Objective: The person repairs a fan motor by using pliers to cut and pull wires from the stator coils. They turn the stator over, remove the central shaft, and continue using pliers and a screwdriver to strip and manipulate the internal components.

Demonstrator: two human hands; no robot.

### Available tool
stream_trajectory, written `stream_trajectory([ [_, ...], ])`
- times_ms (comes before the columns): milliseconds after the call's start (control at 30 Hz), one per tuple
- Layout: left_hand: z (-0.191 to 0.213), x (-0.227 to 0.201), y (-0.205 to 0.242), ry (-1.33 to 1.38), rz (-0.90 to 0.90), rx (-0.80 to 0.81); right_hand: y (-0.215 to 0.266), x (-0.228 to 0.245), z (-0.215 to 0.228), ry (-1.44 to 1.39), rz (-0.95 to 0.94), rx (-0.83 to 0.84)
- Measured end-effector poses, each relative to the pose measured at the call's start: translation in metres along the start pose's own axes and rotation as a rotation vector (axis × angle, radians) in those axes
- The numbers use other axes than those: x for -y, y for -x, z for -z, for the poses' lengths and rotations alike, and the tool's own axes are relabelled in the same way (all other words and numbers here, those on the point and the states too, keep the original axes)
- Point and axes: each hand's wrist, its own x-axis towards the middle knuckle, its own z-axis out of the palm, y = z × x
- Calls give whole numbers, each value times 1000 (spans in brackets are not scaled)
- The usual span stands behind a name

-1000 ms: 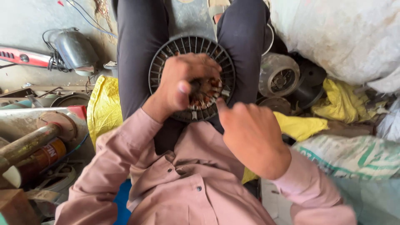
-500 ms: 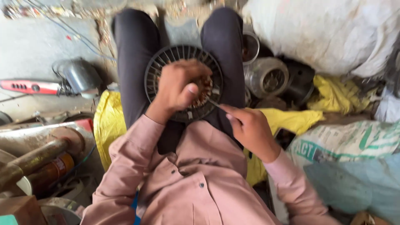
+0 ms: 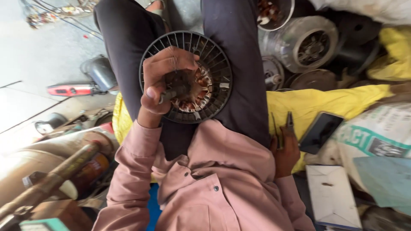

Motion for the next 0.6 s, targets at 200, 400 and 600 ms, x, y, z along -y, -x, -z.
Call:
stream_trajectory([
  [200,0,0,4,28,68,-54,39,-36,-27,-177,-80,99],
  [400,-1,0,11,151,104,-158,36,-25,-26,-134,-60,67],
  [600,-4,-4,8,208,67,-170,41,-40,-35,-36,-73,9],
])
